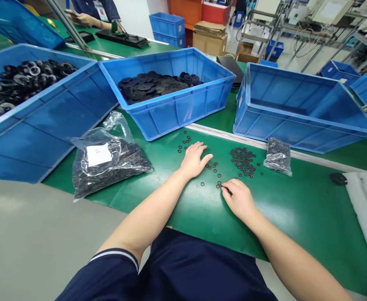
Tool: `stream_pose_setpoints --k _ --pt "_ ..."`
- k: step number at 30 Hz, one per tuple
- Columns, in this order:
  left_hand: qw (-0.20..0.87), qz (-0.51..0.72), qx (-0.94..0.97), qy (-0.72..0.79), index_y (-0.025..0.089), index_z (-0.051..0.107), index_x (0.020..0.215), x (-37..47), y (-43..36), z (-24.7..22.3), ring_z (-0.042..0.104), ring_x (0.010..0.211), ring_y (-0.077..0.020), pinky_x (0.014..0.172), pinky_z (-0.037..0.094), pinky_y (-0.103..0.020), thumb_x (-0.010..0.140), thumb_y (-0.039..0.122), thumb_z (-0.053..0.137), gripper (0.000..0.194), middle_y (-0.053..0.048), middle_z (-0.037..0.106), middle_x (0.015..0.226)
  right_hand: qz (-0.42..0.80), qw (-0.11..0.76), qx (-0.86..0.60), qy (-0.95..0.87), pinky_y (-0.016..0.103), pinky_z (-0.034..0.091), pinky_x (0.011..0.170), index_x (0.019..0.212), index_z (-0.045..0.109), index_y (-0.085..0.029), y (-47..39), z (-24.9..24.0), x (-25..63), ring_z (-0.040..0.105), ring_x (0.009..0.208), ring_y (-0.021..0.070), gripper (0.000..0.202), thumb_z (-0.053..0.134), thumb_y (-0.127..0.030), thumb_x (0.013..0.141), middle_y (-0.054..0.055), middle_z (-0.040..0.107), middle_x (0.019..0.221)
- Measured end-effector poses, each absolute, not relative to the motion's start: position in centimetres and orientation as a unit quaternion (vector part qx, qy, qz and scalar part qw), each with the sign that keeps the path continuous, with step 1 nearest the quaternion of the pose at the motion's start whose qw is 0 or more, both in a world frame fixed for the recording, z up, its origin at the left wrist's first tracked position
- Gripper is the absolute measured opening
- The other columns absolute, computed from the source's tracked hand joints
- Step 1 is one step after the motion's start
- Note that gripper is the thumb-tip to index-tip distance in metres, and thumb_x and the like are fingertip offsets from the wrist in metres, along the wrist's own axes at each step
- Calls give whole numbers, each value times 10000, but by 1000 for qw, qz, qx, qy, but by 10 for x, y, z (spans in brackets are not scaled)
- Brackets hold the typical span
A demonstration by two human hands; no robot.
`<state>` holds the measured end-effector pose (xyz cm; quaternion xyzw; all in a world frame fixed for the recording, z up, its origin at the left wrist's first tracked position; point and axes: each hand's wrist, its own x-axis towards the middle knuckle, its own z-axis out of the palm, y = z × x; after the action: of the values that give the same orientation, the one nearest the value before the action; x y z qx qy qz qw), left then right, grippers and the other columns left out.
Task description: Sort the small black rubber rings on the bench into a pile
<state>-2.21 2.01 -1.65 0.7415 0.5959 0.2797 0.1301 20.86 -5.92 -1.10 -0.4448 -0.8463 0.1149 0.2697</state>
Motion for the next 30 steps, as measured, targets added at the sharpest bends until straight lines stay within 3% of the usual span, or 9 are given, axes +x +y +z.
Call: stream_pose_setpoints --k 6,12,16,21,25,30 --pt "132 296 740 590 158 573 1314 -23 22 -18 405 1432 -271 1211 292 -486 1016 497 408 481 -137 518 1474 48 218 -437 -871 348 511 772 949 730 -202 -65 -9 208 603 800 204 241 491 -195 978 78 671 845" --pt "132 293 741 589 170 582 1298 -23 22 -19 407 1433 -272 1211 299 -491 1013 503 404 473 -133 522 1470 -74 130 -417 -896 359 407 673 1033 721 -172 -71 -7 209 521 778 215 260 467 -149 982 104 651 836" --pt "125 304 744 582 154 587 1287 -24 23 -23 411 1428 -282 1209 302 -493 1010 523 403 497 -145 525 1464 -68 192 -469 -859 372 429 706 924 730 -172 -47 -11 220 540 792 226 251 489 -201 987 103 660 825" --pt "126 318 746 572 144 594 1278 -27 25 -28 432 1410 -285 1196 324 -494 1022 523 347 520 -148 542 1443 -9 305 -536 -787 382 515 824 991 730 -193 -26 -11 256 616 859 231 241 516 -302 976 100 691 907" --pt "126 318 745 573 154 605 1264 -27 25 -28 431 1410 -286 1192 326 -503 1016 525 360 509 -141 544 1441 -32 320 -630 -707 382 529 767 977 723 -162 -21 -12 299 622 772 230 292 518 -366 941 104 679 859" --pt "120 293 747 585 164 619 1248 -25 23 -23 428 1416 -275 1199 325 -485 998 512 448 461 -142 534 1453 6 317 -635 -705 380 522 775 880 724 -179 -9 -21 325 618 757 225 299 524 -399 905 93 672 829"
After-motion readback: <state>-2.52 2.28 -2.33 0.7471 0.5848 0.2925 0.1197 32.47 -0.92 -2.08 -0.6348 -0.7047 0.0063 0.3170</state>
